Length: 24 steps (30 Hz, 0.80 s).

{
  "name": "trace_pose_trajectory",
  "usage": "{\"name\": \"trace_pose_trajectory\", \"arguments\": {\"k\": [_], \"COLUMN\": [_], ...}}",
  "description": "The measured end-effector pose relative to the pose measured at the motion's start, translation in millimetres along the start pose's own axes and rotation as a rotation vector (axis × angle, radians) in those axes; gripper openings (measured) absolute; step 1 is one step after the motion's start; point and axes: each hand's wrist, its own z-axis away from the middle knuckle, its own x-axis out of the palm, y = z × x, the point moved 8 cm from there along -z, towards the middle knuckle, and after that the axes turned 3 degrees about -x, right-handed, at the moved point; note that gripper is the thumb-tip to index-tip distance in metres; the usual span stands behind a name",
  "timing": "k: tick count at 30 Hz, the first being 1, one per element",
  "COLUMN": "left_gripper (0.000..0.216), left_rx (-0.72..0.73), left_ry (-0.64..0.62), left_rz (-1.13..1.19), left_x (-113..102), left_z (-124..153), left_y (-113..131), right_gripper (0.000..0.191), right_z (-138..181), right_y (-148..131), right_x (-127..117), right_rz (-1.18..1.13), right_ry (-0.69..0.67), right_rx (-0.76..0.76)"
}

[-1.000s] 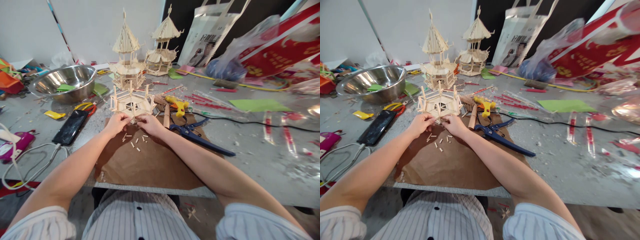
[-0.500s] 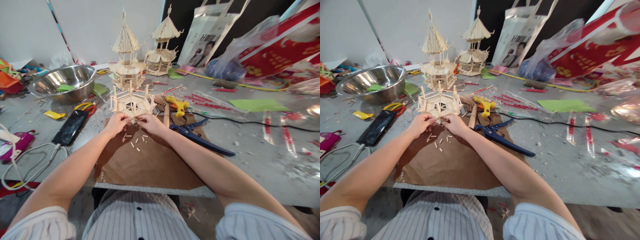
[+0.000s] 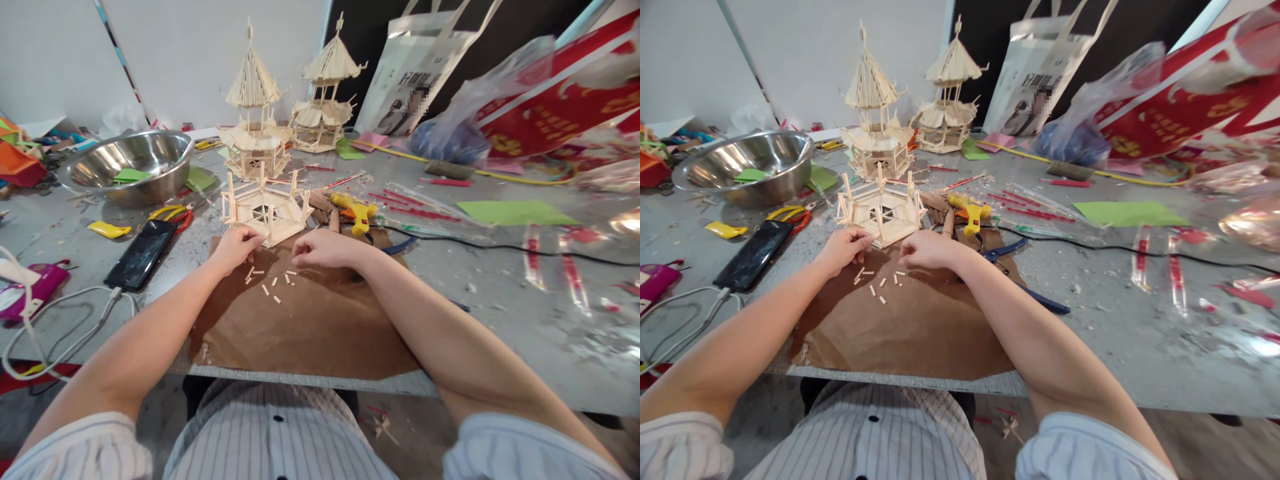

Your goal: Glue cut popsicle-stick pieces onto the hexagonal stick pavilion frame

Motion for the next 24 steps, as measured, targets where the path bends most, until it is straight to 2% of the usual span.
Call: {"name": "trace_pose_trajectory", "arguments": {"k": [2, 5, 11, 15, 20, 24], "left_gripper": [0.017, 0.019, 0.019, 0.017, 0.017, 0.018], "left_rx": [0.002, 0.006, -0.007, -0.013, 0.007, 0.016], "left_ry": [-0.001, 0.006, 0.01, 0.013, -0.001, -0.004], "left_rz": [-0.007, -0.005, 0.013, 0.001, 0.01, 0.024], "left_x": [-0.1, -0.3, 0.4, 0.0, 1.2, 1.5], "left_z": [-0.5, -1.4, -0.5, 0.0, -1.0, -1.9], "left_y": [-0.9, -2.3, -0.8, 0.9, 0.8, -0.5], "right_gripper": [0.012, 0.016, 0.012, 0.01, 0.008, 0.008], "right_z": [0.6, -0.4, 1.0, -1.2, -7.1, -11.2], "right_y": [-5.2, -11.6, -19.9, -19.8, -13.0, -11.3], "right_x": [10.2, 21.5, 18.9, 7.9, -6.7, -4.8], "right_rz": [0.062, 0.134, 0.148, -0.016, -0.177, -0.284], "right_ry": [-0.088, -0.151, -0.109, 0.038, 0.407, 0.532], "right_rx": [-0.023, -0.051, -0.071, -0.073, -0.095, -0.149]}}
